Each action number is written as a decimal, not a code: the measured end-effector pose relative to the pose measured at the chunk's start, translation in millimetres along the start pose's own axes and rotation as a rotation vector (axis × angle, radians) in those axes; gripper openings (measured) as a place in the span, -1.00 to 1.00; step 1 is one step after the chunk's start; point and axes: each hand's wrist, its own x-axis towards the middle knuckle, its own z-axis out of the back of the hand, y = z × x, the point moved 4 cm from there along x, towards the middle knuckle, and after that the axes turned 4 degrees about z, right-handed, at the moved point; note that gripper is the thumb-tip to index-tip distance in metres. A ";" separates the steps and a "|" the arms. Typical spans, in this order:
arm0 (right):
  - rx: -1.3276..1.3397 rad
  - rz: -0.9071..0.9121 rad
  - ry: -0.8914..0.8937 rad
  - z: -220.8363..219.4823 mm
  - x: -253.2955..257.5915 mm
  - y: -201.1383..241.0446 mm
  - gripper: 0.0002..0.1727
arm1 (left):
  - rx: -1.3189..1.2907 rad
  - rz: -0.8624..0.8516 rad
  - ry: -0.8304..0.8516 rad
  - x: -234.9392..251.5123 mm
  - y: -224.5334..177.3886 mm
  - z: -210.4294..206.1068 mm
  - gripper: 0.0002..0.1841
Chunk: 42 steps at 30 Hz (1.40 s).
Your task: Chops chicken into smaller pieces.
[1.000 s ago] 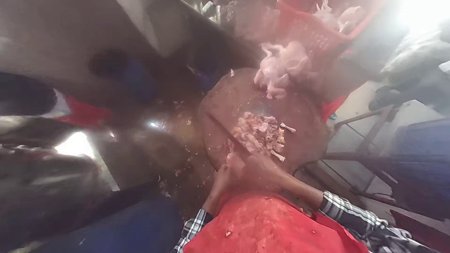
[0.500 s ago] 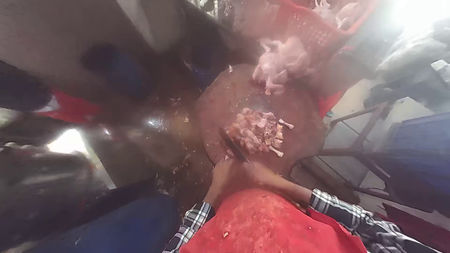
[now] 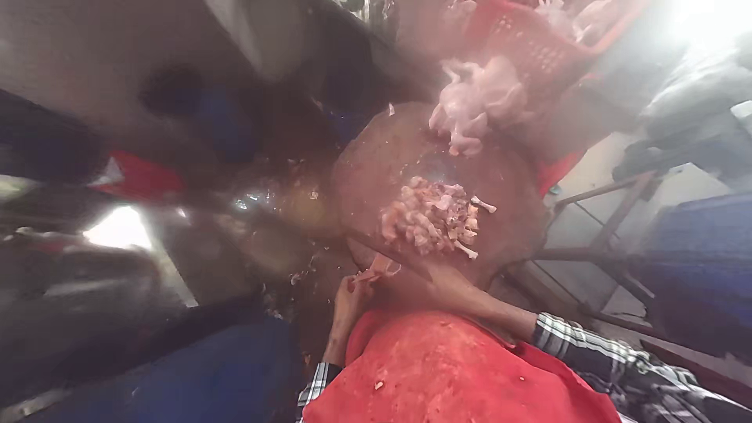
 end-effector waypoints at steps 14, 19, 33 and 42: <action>0.361 0.052 0.146 -45.1 11.9 -17.5 -0.44 | -0.131 0.041 0.120 -3.0 -0.5 -14.3 -0.57; 0.363 -0.137 0.055 -30.7 16.7 -49.4 -0.36 | -0.090 -0.059 0.131 -9.9 -58.0 -13.0 -0.61; 0.463 0.071 0.036 -15.3 1.0 -11.3 -0.40 | 0.078 -0.120 -0.123 -2.3 -13.9 -19.9 -0.50; 0.280 -0.059 0.200 -46.8 27.9 -54.5 -0.29 | 0.187 -0.138 -0.134 5.5 -29.2 -18.5 -0.55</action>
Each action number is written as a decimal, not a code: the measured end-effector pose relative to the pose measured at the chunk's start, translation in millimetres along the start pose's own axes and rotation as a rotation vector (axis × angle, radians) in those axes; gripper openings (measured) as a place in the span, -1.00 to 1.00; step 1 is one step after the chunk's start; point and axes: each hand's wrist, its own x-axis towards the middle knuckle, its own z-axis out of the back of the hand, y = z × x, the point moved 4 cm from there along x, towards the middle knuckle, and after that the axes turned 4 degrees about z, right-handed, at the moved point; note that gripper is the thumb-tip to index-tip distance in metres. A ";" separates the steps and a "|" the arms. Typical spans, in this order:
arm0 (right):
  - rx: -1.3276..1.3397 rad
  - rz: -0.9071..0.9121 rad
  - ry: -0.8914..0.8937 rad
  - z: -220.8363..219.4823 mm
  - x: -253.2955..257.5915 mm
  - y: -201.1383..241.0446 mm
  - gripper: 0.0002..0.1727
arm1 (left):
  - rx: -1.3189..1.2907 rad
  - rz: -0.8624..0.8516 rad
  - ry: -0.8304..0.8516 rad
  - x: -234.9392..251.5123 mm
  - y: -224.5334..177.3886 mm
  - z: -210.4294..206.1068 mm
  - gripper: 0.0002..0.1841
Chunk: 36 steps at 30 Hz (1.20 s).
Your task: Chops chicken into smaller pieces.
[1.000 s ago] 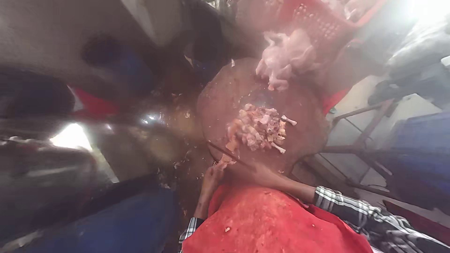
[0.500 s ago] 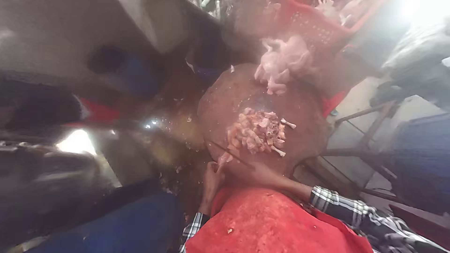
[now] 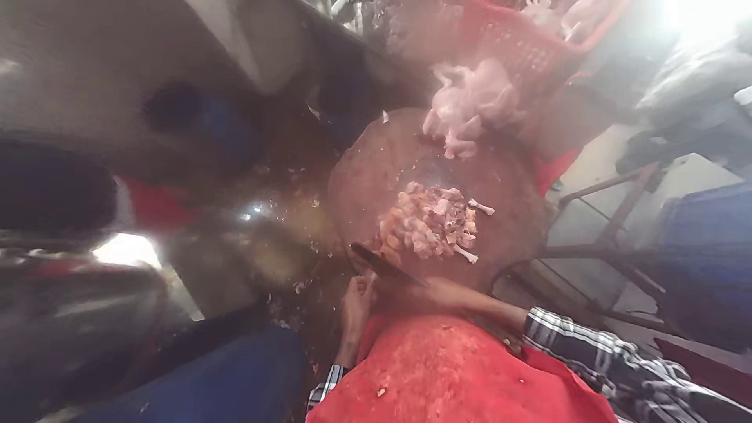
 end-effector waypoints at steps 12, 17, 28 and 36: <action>0.370 -0.062 0.006 -23.8 -5.2 -16.8 -0.29 | 0.019 -0.305 0.439 -34.3 -47.9 -47.0 0.02; 0.476 -0.160 -0.297 34.9 -37.1 -71.1 -0.35 | 0.116 -0.503 0.656 5.2 -135.0 -120.1 -0.06; 0.193 -0.249 -0.755 148.8 -149.1 -146.8 -0.39 | -0.053 -0.565 -0.143 178.2 -179.5 -89.7 -0.42; 0.237 -0.262 -0.518 138.2 -108.5 -176.2 -0.31 | -0.014 -0.682 0.393 148.8 -275.3 -191.1 -0.38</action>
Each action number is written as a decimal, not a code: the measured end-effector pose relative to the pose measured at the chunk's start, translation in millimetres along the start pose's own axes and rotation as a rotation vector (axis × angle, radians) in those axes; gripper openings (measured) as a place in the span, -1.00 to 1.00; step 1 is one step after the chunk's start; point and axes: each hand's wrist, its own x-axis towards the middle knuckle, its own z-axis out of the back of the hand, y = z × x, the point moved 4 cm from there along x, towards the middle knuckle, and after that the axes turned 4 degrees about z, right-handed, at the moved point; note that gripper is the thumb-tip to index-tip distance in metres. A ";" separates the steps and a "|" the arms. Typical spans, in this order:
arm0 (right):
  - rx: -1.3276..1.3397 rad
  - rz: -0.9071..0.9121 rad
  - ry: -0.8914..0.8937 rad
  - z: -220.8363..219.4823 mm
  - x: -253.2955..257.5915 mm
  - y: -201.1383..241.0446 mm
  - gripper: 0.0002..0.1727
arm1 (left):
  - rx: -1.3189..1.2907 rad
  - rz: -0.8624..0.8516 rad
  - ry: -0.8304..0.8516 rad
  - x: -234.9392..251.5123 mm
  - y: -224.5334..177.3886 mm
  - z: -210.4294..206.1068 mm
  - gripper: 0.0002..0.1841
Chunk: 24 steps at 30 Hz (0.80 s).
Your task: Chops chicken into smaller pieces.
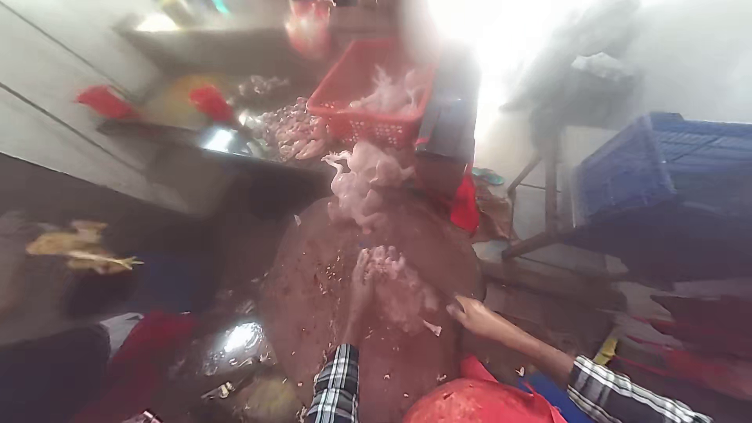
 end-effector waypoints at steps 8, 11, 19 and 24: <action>0.147 0.031 -0.014 -8.8 10.3 -18.8 -0.33 | 0.901 0.017 -0.055 154.8 -73.6 70.6 -0.26; 0.197 0.004 -0.008 -2.3 13.3 -24.7 -0.37 | 1.150 0.104 0.041 195.4 -60.5 63.9 -0.43; 0.310 -0.045 -0.038 -7.4 17.3 -38.6 -0.39 | 1.258 -0.187 -0.075 125.8 -136.8 133.5 -0.79; 0.262 -0.015 -0.033 -5.7 20.3 -39.1 -0.33 | 1.245 -0.398 -0.187 -0.6 -237.5 240.3 -0.80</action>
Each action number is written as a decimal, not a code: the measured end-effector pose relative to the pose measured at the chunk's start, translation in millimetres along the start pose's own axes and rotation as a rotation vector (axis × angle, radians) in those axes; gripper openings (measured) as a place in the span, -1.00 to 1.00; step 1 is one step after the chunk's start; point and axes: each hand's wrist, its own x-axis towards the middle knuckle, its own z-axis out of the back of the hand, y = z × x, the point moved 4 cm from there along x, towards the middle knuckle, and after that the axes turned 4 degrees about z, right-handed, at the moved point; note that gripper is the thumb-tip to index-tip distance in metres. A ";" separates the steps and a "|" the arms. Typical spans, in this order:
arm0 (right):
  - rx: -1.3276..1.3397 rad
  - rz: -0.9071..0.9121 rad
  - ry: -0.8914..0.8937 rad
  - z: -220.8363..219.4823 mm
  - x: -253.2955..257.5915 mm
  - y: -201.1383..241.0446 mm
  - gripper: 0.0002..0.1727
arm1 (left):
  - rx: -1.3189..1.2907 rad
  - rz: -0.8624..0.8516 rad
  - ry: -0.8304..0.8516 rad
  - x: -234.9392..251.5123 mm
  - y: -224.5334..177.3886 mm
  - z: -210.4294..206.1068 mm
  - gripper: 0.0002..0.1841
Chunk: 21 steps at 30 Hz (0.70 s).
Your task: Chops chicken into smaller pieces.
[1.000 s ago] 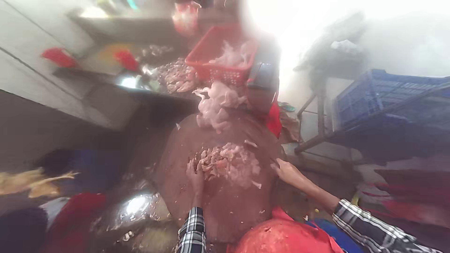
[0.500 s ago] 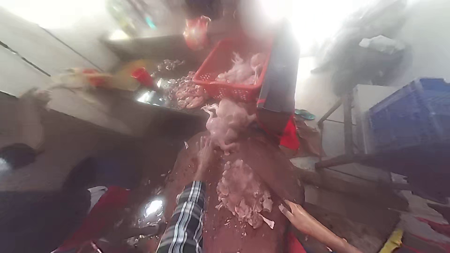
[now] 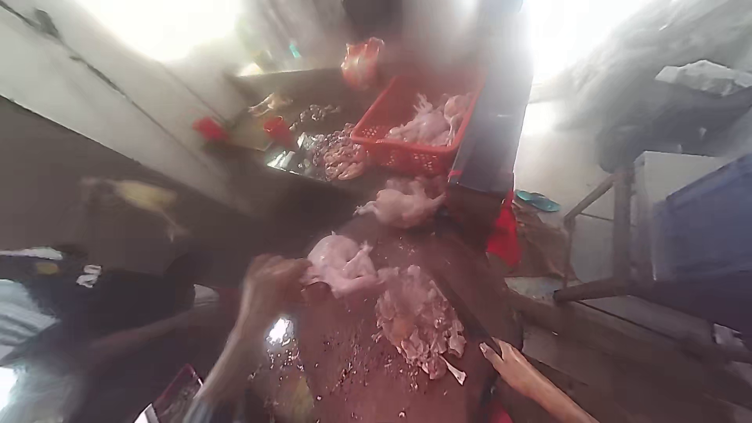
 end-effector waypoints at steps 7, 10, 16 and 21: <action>0.044 -0.056 0.037 11.4 -1.0 10.9 -0.44 | 0.031 0.040 0.392 -49.0 26.6 83.8 -0.84; 0.025 -0.008 -0.028 7.9 0.6 8.2 -0.42 | -0.068 0.182 0.545 -55.3 17.4 22.7 -0.78; -0.187 0.161 -0.228 -19.6 -62.5 27.6 -0.31 | -0.762 0.579 0.427 -166.9 -0.6 -179.2 -0.11; -0.189 0.220 0.004 -68.0 -99.6 13.8 -0.30 | -0.782 0.982 0.363 -275.4 -27.3 -232.8 0.12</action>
